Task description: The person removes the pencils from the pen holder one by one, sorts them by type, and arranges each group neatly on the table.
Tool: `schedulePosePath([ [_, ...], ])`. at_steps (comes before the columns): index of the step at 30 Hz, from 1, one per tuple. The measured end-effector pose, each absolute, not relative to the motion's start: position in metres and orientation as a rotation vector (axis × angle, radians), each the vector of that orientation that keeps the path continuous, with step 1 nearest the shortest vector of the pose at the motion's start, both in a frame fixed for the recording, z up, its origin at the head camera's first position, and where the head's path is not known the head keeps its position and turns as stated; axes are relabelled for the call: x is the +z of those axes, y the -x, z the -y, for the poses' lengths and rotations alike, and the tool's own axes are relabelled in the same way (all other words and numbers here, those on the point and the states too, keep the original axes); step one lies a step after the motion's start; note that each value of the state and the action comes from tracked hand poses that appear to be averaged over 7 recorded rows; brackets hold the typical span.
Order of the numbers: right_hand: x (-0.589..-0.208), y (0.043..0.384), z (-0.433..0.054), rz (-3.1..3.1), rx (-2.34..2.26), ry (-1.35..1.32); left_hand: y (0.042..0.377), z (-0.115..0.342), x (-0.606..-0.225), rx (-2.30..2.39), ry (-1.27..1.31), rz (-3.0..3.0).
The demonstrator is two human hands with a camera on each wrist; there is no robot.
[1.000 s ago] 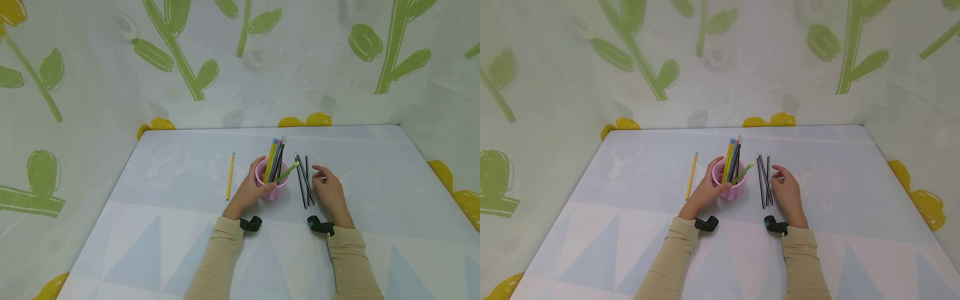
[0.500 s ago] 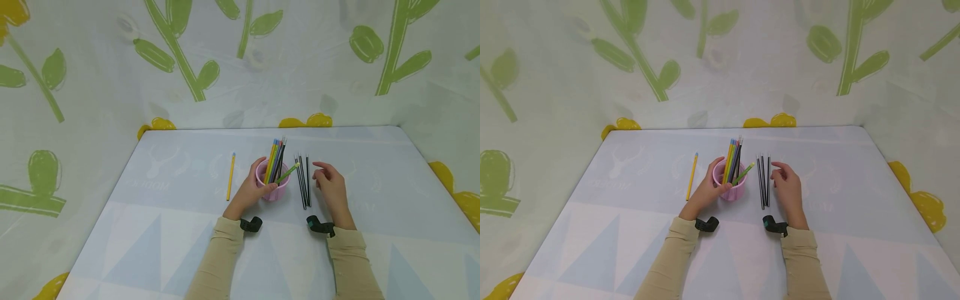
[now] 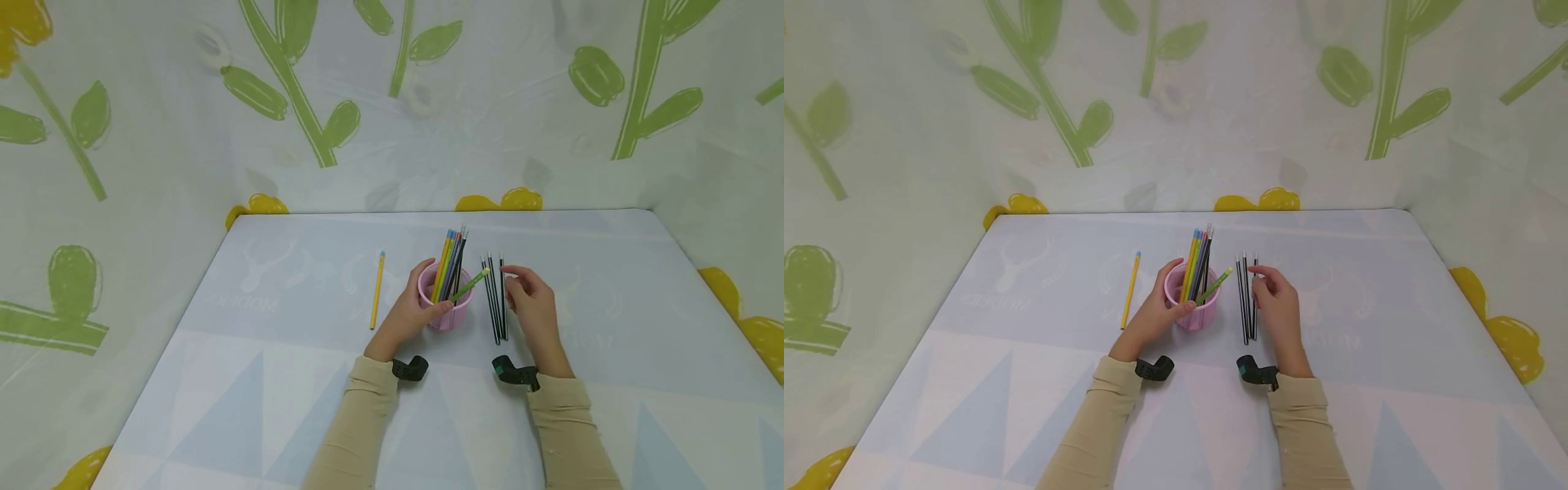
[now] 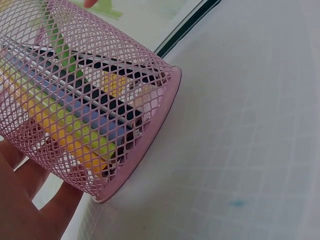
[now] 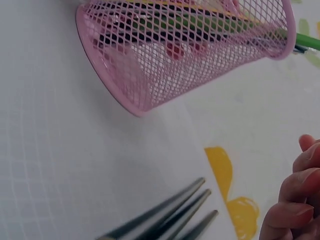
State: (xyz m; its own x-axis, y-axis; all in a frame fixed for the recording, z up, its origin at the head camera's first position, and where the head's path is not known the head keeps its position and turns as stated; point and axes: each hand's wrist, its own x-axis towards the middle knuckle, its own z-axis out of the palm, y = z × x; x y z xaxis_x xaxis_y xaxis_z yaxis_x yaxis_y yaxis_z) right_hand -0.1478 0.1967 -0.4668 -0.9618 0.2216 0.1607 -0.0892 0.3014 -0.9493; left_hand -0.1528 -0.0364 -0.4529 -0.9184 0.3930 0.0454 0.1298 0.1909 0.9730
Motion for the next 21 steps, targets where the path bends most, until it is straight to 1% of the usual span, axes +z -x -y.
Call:
schedulePosePath([
  [6,-0.442,0.135,-0.180,2.353,1.751,0.115,0.143,0.038,-0.433,1.788,-0.490,-2.240],
  [11,-0.445,0.136,-0.177,2.447,1.707,0.157,0.140,0.037,-0.428,1.778,-0.516,-2.257],
  [16,-0.453,0.139,-0.170,2.592,1.571,0.101,0.142,0.037,-0.429,1.782,-0.541,-2.263],
  [21,-0.449,0.137,-0.158,2.642,1.640,0.074,0.142,0.036,-0.429,1.793,-0.549,-2.264],
])
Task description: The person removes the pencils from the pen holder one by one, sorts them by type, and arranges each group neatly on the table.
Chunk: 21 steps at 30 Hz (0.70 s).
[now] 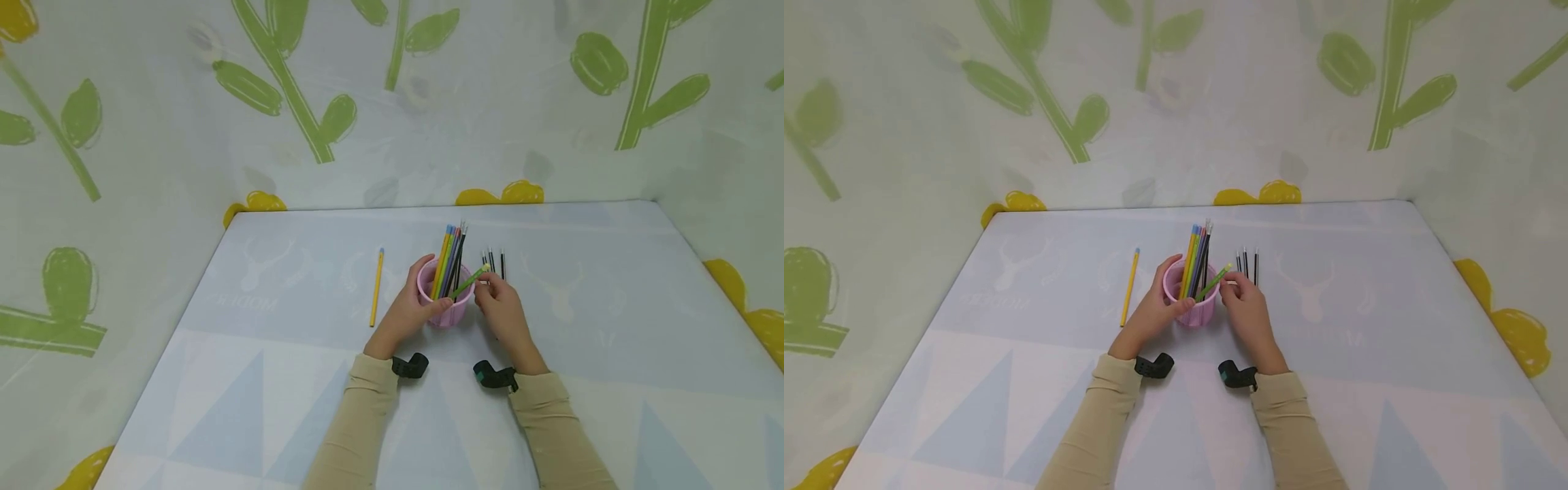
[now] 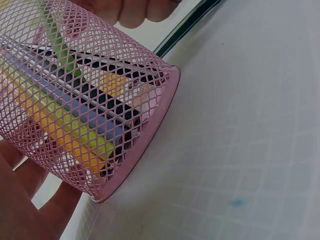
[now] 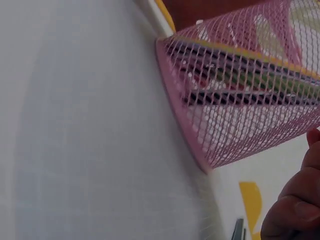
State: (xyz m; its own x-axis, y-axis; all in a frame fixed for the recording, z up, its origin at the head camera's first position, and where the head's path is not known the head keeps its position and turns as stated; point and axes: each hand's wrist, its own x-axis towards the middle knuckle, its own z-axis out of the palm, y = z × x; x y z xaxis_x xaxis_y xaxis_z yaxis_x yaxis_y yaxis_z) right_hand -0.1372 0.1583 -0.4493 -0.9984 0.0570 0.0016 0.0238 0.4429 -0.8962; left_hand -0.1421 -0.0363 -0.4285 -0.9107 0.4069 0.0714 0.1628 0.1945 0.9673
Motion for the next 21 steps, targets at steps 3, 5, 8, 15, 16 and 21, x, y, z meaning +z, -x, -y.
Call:
schedulePosePath([
  [3,-0.444,0.136,-0.156,2.622,1.666,0.094,0.142,0.036,-0.428,1.797,-0.536,-2.254],
  [5,-0.441,0.135,-0.156,2.596,1.688,0.114,0.142,0.036,-0.428,1.798,-0.532,-2.243],
  [8,-0.439,0.134,-0.157,2.559,1.723,0.106,0.142,0.037,-0.429,1.799,-0.536,-2.244],
  [15,-0.436,0.133,-0.153,2.483,1.762,0.088,0.142,0.037,-0.429,1.790,-0.536,-2.256],
  [16,-0.436,0.133,-0.153,2.473,1.765,0.081,0.142,0.037,-0.429,1.787,-0.537,-2.257],
  [21,-0.436,0.132,-0.151,2.418,1.758,0.043,0.142,0.038,-0.428,1.795,-0.514,-2.262],
])
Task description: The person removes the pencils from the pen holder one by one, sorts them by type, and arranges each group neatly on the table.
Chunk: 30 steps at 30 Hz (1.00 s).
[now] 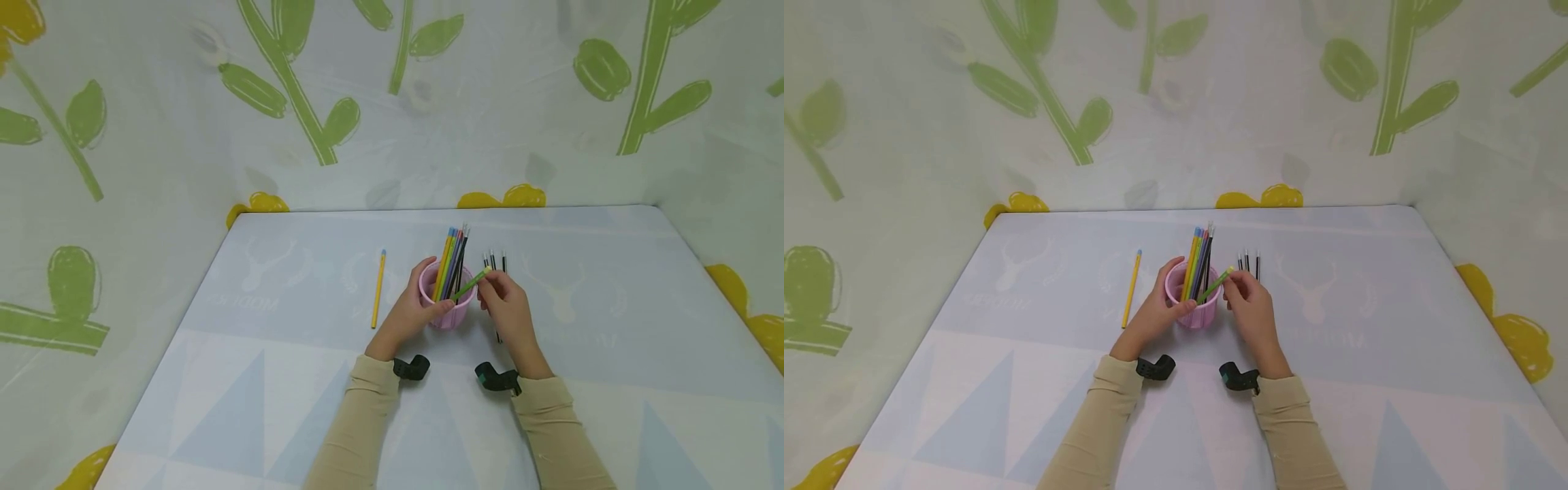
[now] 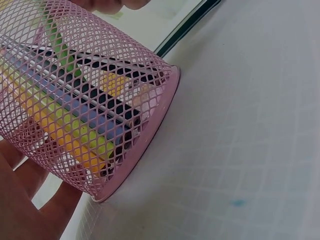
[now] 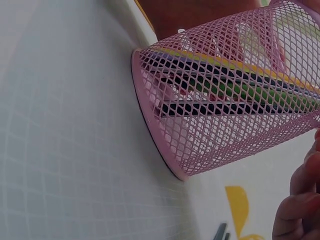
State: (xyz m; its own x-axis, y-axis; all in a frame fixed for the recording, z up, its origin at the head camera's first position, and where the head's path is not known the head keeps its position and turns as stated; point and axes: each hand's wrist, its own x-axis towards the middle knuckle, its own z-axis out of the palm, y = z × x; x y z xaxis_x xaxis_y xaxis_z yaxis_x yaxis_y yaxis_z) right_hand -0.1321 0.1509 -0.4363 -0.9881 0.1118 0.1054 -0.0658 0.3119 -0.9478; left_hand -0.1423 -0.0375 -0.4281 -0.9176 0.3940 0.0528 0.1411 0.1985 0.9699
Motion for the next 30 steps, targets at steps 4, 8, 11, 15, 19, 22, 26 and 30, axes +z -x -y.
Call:
schedulePosePath([
  [4,-0.445,0.136,-0.152,2.399,1.720,0.007,0.142,0.037,-0.428,1.786,-0.503,-2.269],
  [8,-0.476,0.152,-0.157,2.388,1.615,-0.051,0.142,0.037,-0.427,1.776,-0.502,-2.271],
  [11,-0.484,0.156,-0.157,2.385,1.562,-0.097,0.141,0.036,-0.427,1.780,-0.495,-2.271],
  [15,-0.442,0.135,-0.146,2.393,1.646,-0.170,0.142,0.037,-0.428,1.783,-0.507,-2.262],
  [19,-0.451,0.139,-0.146,2.408,1.651,-0.226,0.141,0.037,-0.429,1.792,-0.529,-2.253],
  [22,-0.462,0.144,-0.148,2.411,1.660,-0.237,0.141,0.037,-0.429,1.799,-0.541,-2.252],
  [26,-0.440,0.134,-0.143,2.434,1.718,-0.217,0.142,0.037,-0.429,1.803,-0.526,-2.248],
  [30,-0.430,0.130,-0.143,2.476,1.719,-0.217,0.142,0.037,-0.430,1.801,-0.511,-2.246],
])
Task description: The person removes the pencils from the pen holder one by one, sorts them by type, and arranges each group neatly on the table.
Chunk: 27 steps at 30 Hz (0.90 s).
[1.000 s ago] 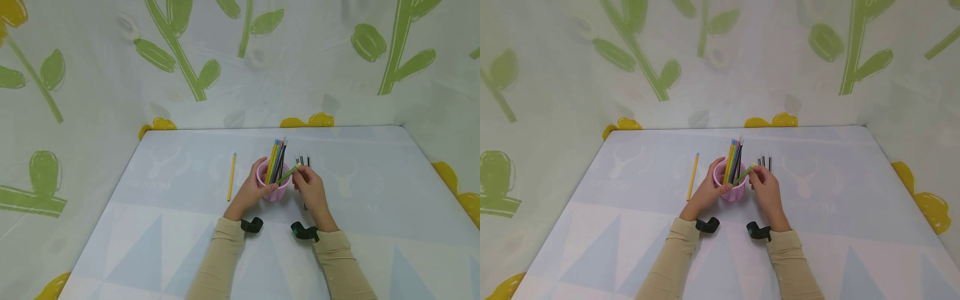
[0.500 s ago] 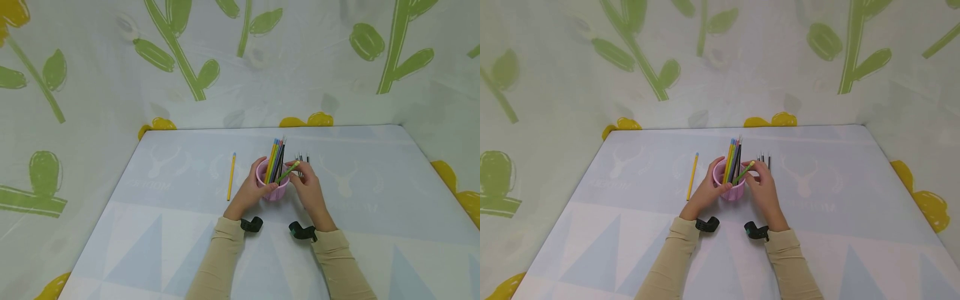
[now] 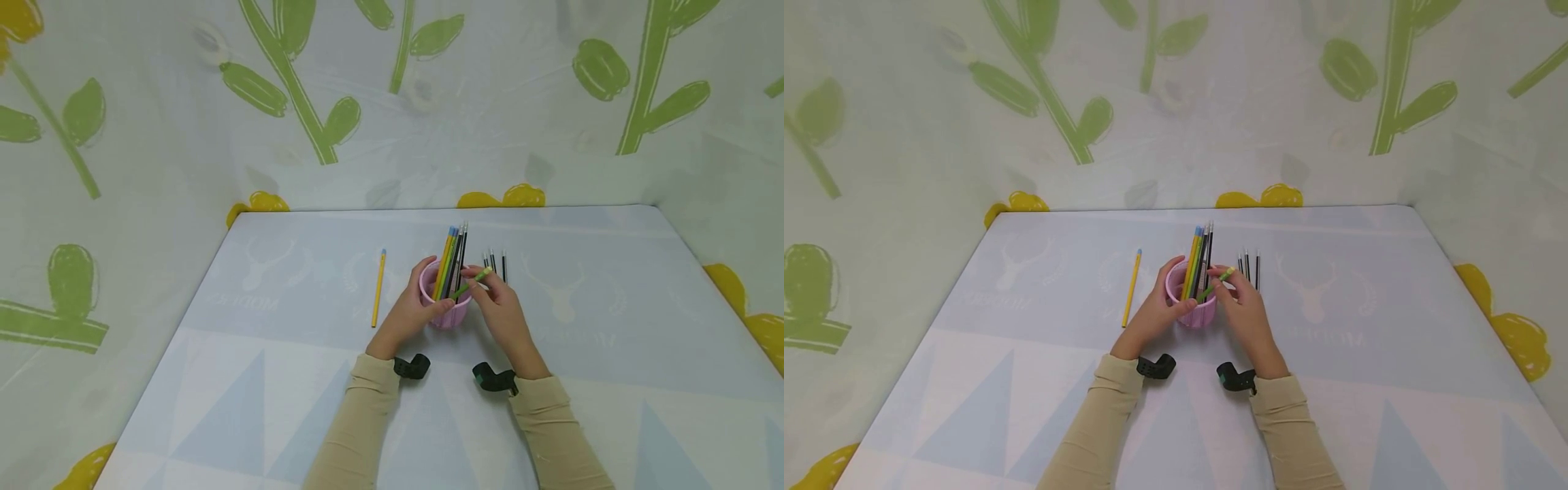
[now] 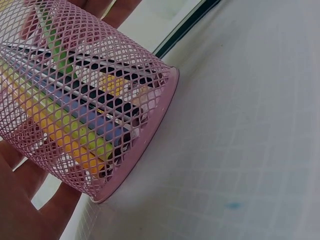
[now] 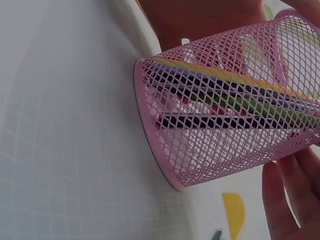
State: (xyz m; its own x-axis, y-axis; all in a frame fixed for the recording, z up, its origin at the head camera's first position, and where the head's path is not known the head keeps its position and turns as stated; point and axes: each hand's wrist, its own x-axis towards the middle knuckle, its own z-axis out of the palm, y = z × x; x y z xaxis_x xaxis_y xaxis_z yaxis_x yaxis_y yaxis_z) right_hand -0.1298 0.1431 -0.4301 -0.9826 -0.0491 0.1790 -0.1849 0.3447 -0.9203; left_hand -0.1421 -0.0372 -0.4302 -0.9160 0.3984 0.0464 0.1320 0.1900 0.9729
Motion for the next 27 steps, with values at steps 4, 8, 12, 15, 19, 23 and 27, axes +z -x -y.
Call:
schedulePosePath([
  [4,-0.4305,0.1299,-0.1449,2.496,1.716,-0.199,0.1418,0.0375,-0.4297,1.798,-0.537,-2.249],
  [8,-0.4300,0.1294,-0.1459,2.508,1.681,-0.176,0.1412,0.0379,-0.4289,1.802,-0.552,-2.249],
  [12,-0.4286,0.1289,-0.1461,2.525,1.642,-0.174,0.1411,0.0378,-0.4284,1.795,-0.537,-2.244],
  [15,-0.4286,0.1292,-0.1462,2.531,1.635,-0.178,0.1410,0.0376,-0.4279,1.793,-0.525,-2.241],
  [19,-0.4283,0.1292,-0.1458,2.529,1.635,-0.167,0.1407,0.0373,-0.4270,1.796,-0.524,-2.245],
  [23,-0.4278,0.1294,-0.1453,2.516,1.640,-0.166,0.1405,0.0373,-0.4260,1.798,-0.519,-2.243],
  [27,-0.4298,0.1300,-0.1475,2.480,1.673,-0.200,0.1396,0.0356,-0.4259,1.785,-0.499,-2.264],
])
